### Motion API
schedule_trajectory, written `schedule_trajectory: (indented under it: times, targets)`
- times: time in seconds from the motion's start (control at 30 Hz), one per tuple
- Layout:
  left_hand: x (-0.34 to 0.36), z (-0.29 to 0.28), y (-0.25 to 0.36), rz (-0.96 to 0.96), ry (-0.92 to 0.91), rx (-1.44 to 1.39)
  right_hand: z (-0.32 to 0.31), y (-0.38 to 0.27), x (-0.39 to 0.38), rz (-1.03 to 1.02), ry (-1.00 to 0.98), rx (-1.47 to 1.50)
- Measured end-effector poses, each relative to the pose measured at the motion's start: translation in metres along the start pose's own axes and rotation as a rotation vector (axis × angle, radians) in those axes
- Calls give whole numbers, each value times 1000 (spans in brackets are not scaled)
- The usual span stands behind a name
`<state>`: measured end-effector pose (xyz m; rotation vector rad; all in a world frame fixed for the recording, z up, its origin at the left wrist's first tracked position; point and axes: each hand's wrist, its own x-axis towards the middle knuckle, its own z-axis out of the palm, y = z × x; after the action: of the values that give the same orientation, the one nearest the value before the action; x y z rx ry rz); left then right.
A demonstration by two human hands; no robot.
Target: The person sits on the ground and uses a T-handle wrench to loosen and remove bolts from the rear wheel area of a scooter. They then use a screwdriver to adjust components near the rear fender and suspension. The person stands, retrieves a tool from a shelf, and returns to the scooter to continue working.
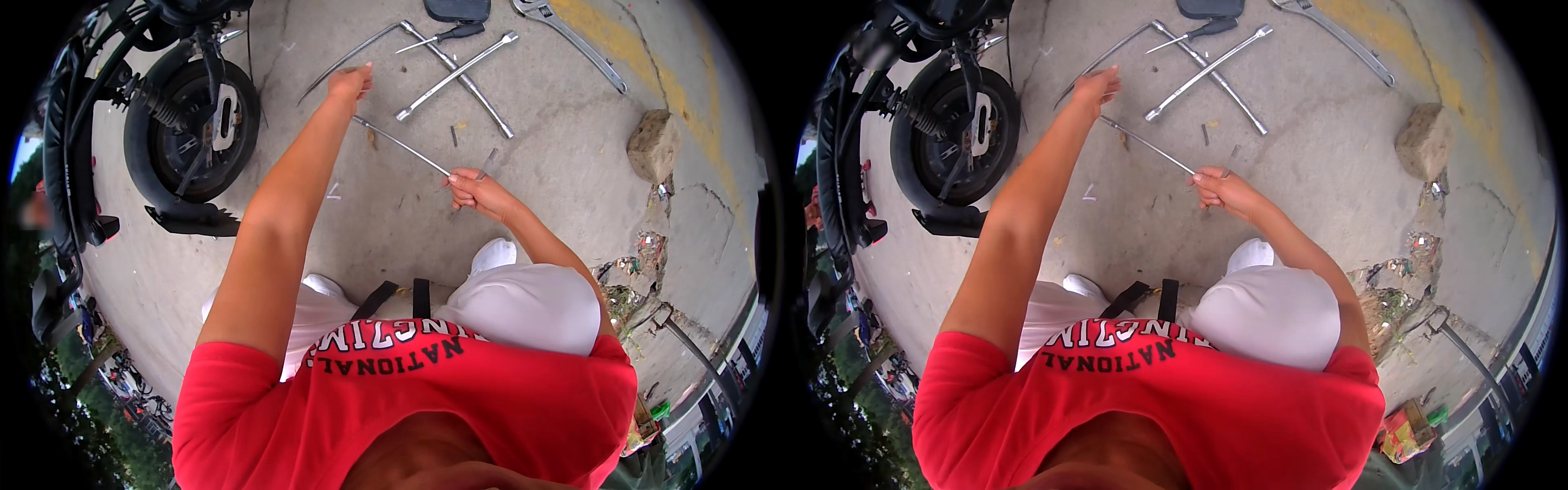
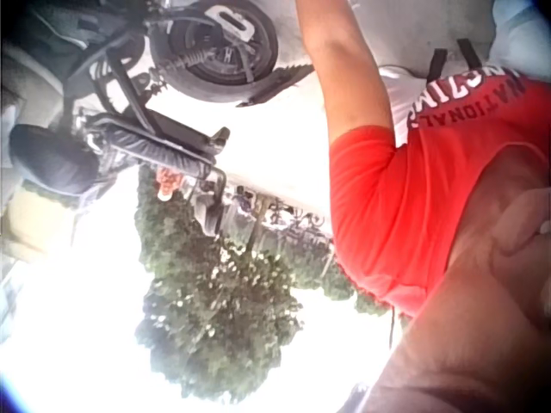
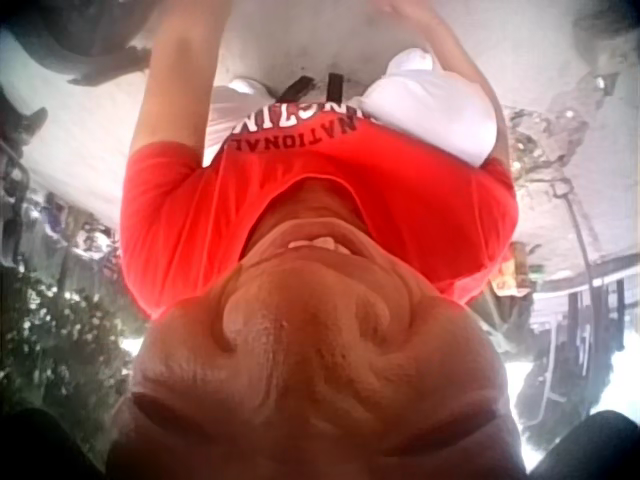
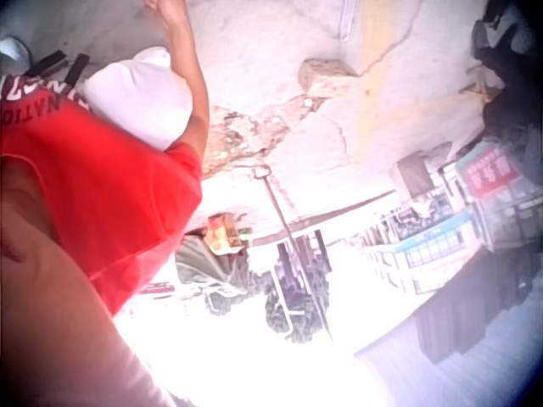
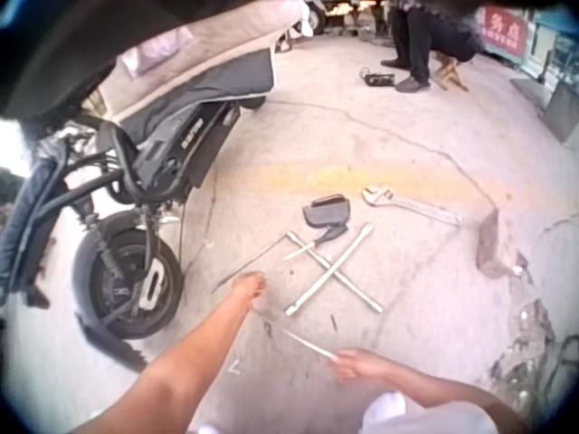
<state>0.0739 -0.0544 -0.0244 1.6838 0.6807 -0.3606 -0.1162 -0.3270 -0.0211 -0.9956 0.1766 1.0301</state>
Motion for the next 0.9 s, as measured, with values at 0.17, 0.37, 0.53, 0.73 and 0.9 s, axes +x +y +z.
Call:
schedule_trajectory:
  times: [0.17,0.37,0.53,0.73,0.9]
  targets:
    - [-33,-74,-34,254,512,-8,45,-24,35,-116,-89,-67]
    - [-127,-110,-26,11,-21,-421,103,-47,75,-117,-317,-50]
    - [-137,-162,-22,71,38,-391,149,-57,101,-33,-398,6]
    - [-118,-192,-25,23,105,-371,176,-47,127,70,-425,212]
    - [-119,-191,-28,46,133,-310,177,-26,134,208,-518,593]
